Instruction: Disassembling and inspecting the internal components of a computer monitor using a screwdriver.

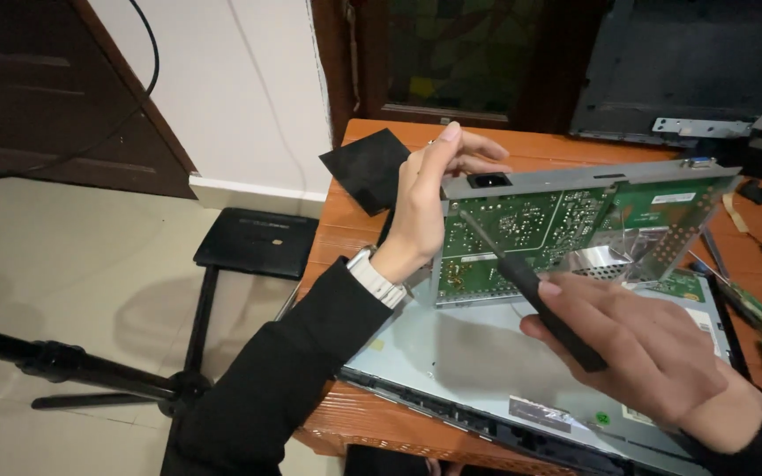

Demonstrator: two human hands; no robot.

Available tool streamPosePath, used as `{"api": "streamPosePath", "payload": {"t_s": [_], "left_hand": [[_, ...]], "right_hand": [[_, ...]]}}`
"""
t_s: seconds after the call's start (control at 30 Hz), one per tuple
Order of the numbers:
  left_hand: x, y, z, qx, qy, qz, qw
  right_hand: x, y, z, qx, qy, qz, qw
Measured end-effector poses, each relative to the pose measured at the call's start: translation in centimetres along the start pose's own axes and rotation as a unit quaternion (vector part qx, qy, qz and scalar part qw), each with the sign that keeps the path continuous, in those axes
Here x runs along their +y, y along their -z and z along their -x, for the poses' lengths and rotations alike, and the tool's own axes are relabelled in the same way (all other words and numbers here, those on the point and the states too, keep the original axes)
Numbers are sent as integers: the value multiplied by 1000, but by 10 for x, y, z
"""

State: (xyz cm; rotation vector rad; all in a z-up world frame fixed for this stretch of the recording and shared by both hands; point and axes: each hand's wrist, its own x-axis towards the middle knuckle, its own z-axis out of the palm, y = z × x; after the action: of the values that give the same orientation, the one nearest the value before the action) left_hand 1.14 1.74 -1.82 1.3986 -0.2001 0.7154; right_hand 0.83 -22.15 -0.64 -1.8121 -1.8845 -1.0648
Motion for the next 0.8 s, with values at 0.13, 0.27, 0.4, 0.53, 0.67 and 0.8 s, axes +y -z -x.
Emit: {"api": "streamPosePath", "payload": {"t_s": [0.13,0.27,0.4,0.53,0.67,0.8], "left_hand": [[0,0,1,1,3,3,1000],[-2,-1,0,-2,4,25,1000],[-3,-1,0,3,0,26,1000],[6,-1,2,-13,7,10,1000],[3,-2,1,5,2,-13,1000],[3,-4,1,13,19,26,999]], "right_hand": [[2,-6,11,-17,-19,21,999],[1,-6,4,-17,-27,21,999],[-1,-6,0,-4,-18,15,1000],[-2,-8,2,3,-27,16,999],[-3,-12,6,-7,-37,11,999],[-8,-11,-1,12,-68,51,996]]}}
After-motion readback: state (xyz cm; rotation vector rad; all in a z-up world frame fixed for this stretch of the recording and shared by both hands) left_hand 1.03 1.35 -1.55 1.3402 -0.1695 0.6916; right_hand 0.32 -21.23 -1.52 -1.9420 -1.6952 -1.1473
